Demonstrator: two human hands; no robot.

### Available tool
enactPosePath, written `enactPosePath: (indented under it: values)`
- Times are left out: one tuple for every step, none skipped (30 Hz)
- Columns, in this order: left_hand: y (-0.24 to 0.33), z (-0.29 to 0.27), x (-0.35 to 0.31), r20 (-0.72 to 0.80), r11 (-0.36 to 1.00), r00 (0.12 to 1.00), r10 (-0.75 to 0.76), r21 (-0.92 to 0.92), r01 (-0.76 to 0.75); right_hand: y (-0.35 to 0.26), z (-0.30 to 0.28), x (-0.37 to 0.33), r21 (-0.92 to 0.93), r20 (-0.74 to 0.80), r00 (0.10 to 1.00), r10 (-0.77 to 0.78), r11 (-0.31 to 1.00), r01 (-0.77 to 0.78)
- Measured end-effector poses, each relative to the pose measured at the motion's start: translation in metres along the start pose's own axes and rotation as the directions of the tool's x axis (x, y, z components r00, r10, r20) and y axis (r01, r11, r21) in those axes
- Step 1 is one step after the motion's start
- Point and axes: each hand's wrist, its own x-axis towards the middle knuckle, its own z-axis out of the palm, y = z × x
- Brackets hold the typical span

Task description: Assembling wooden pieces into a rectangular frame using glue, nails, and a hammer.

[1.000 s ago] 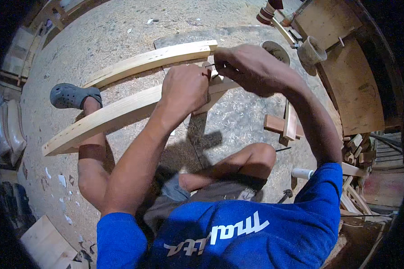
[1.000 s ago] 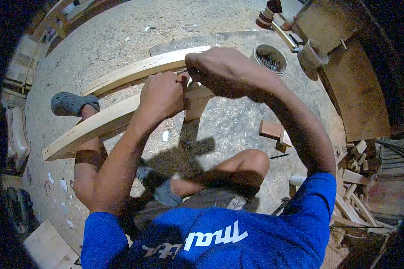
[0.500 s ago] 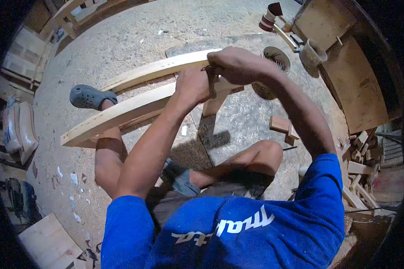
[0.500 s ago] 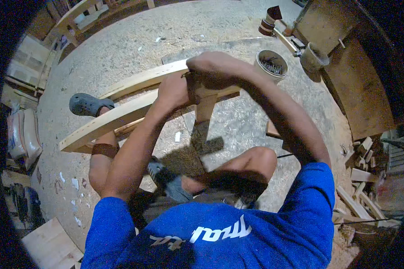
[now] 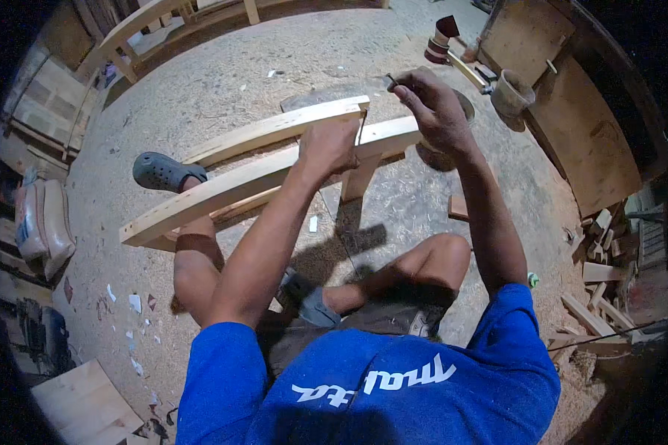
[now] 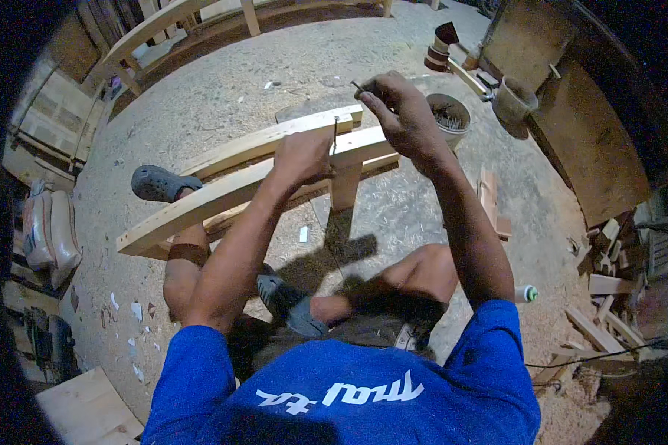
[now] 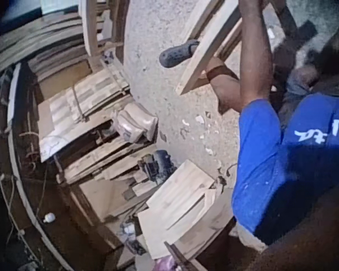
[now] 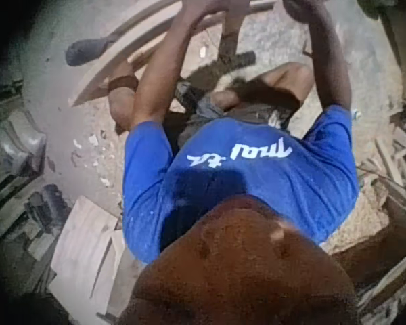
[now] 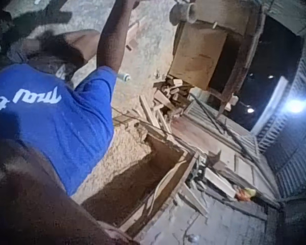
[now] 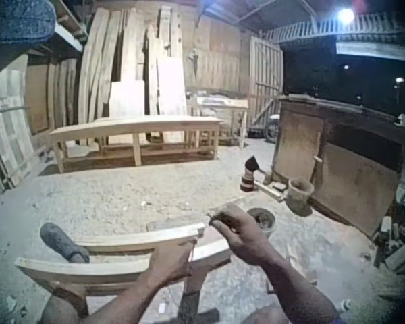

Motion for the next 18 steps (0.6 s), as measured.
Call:
enactPosePath:
  values:
    - [0.002,-0.005,0.000,0.019,1.000,1.000,0.013,0.000,-0.013,0.013,0.003,-0.008,0.002,0.000,1.000,0.014,1.000,-0.014]
    - [0.006,-0.015,-0.002,0.067,1.000,0.998,0.016,0.007,-0.016,0.021,0.007,-0.014,0.144,-0.024,0.998,0.063,0.988,-0.059]
    - [0.007,-0.013,-0.001,0.076,1.000,0.997,0.020,0.005,-0.020,0.029,0.008,-0.018,0.283,-0.043,0.993,0.112,0.954,-0.096]
    - [0.005,-0.011,-0.002,0.048,1.000,0.999,-0.006,-0.008,0.006,0.028,0.012,-0.023,0.302,-0.045,0.983,0.177,0.941,-0.156]
    - [0.004,-0.010,-0.002,0.018,0.999,0.999,-0.032,-0.021,0.032,0.026,0.017,-0.025,0.309,-0.043,0.983,0.179,0.938,-0.158]
    - [0.002,-0.007,-0.002,0.020,0.997,0.998,-0.061,-0.035,0.062,0.025,0.022,-0.026,0.288,-0.038,0.985,0.170,0.946,-0.152]
    - [0.004,-0.008,-0.002,0.026,0.998,0.998,-0.061,-0.033,0.061,0.025,0.025,-0.027,0.263,-0.035,0.986,0.165,0.953,-0.150]
    - [0.005,-0.010,-0.003,0.030,0.998,0.998,-0.046,-0.032,0.047,0.025,0.026,-0.027,0.180,-0.034,0.991,0.132,0.976,-0.124]
    - [0.007,-0.013,-0.004,0.033,0.999,0.999,-0.032,-0.030,0.033,0.026,0.026,-0.027,0.183,-0.035,0.990,0.133,0.975,-0.125]
    - [0.009,-0.013,-0.004,0.041,0.999,0.999,-0.032,-0.032,0.033,0.028,0.027,-0.029,0.158,-0.029,0.993,0.111,0.982,-0.105]
    - [0.010,-0.014,-0.004,0.064,0.999,0.997,-0.034,-0.033,0.036,0.030,0.029,-0.030,0.132,-0.022,0.996,0.088,0.988,-0.084]
    - [0.012,-0.013,-0.003,0.087,0.999,0.996,-0.035,-0.035,0.038,0.031,0.031,-0.031,0.133,-0.021,0.995,0.094,0.987,-0.091]
    - [0.009,-0.011,-0.004,0.088,0.999,0.995,-0.038,-0.033,0.041,0.031,0.034,-0.031,0.148,-0.034,0.997,0.063,0.987,-0.057]
    - [0.007,-0.009,-0.005,0.072,0.998,0.997,-0.033,-0.049,0.037,0.030,0.036,-0.032,0.162,-0.048,0.998,0.032,0.986,-0.024]
    - [0.004,-0.007,-0.005,0.055,0.997,0.998,-0.029,-0.065,0.033,0.030,0.037,-0.032,0.164,-0.047,0.998,0.032,0.986,-0.024]
    - [0.003,-0.007,-0.005,0.057,0.997,0.998,-0.029,-0.067,0.033,0.030,0.037,-0.031,0.182,-0.038,0.999,0.032,0.983,-0.024]
    - [0.003,-0.006,-0.005,0.046,0.997,0.998,-0.032,-0.066,0.035,0.030,0.038,-0.030,0.201,-0.029,0.999,0.032,0.979,-0.025]
    - [0.002,-0.005,-0.005,0.036,0.997,0.999,-0.035,-0.066,0.037,0.029,0.037,-0.030,0.200,-0.028,0.999,0.035,0.979,-0.028]
